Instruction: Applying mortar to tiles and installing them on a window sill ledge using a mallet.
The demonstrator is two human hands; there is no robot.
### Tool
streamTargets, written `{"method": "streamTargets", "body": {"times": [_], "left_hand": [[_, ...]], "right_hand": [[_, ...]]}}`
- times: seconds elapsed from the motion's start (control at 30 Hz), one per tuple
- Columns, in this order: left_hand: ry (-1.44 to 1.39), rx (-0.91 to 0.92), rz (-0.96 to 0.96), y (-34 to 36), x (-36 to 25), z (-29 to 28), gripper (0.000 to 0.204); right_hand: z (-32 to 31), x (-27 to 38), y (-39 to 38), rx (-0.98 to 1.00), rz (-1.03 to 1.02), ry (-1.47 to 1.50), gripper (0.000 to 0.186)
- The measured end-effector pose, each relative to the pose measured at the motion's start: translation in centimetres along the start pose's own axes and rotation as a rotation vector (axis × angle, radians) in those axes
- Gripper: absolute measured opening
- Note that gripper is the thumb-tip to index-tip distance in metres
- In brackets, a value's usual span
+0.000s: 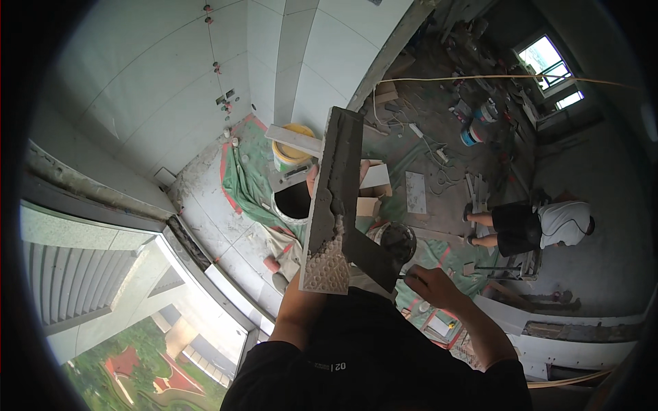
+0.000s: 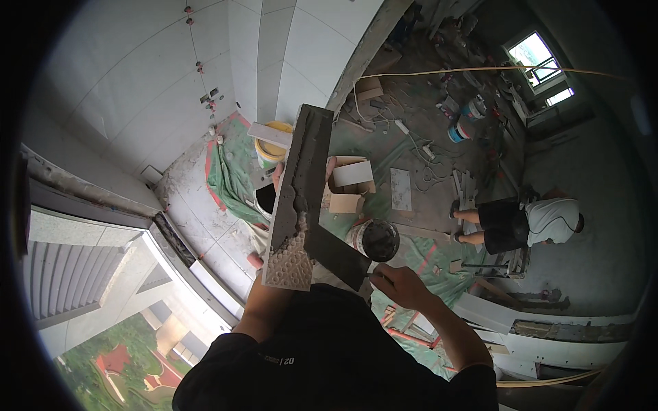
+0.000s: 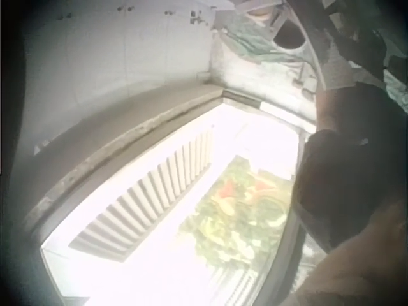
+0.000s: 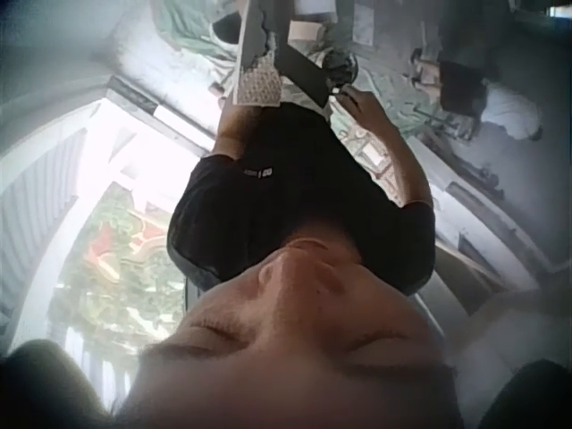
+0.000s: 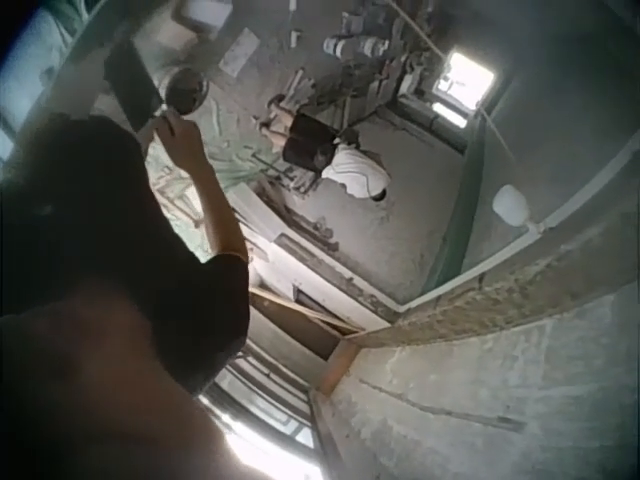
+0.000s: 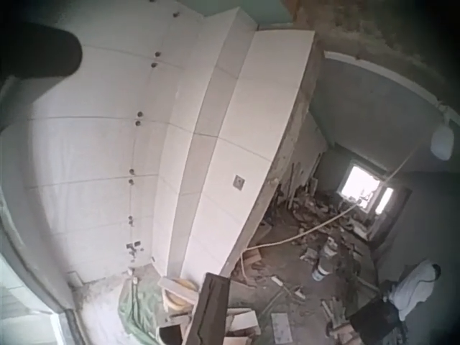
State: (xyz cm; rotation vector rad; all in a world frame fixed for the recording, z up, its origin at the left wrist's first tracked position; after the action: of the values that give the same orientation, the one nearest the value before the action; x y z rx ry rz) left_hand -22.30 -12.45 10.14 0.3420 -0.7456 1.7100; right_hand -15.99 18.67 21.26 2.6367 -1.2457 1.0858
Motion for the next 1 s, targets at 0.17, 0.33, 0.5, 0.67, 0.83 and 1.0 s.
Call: {"method": "streamTargets", "body": {"times": [0.17,0.33,0.5,0.67,0.83,1.0], "left_hand": [[0.221,0.149,0.168,1.0,-0.8,5.2,0.074],[0.409,0.277,0.100,-1.0,3.1,9.0,0.088],[0.374,0.261,0.147,-2.2,3.4,6.9,0.091],[0.282,0.219,0.145,-2.0,1.8,2.4,0.091],[0.209,0.174,-0.007,-4.5,3.6,2.3,0.087],[0.336,0.273,0.006,-6.4,4.2,2.4,0.079]], "right_hand": [[-8.0,2.8,0.1,-0.056,-0.025,-0.026,0.031],[-11.4,0.6,4.1,-0.421,0.003,0.499,0.026],[-13.6,1.6,7.9,-0.437,0.068,0.258,0.028],[-17.8,8.5,12.8,-0.411,-0.287,-0.134,0.038],[-20.6,7.5,20.5,-0.387,-0.229,-0.162,0.046],[-20.7,10.2,22.8,-0.284,-0.180,-0.274,0.050]]}}
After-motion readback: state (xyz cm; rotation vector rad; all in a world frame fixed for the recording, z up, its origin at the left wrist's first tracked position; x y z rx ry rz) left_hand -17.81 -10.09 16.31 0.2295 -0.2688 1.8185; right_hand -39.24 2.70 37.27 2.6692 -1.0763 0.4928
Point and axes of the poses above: each hand's wrist, its own y-axis towards the middle knuckle, its own z-axis out of the palm, x = y × z, the point moved 5 cm from there along y, towards the middle knuckle, and after that the axes turned 12 degrees about -x, right-handed, at the moved point
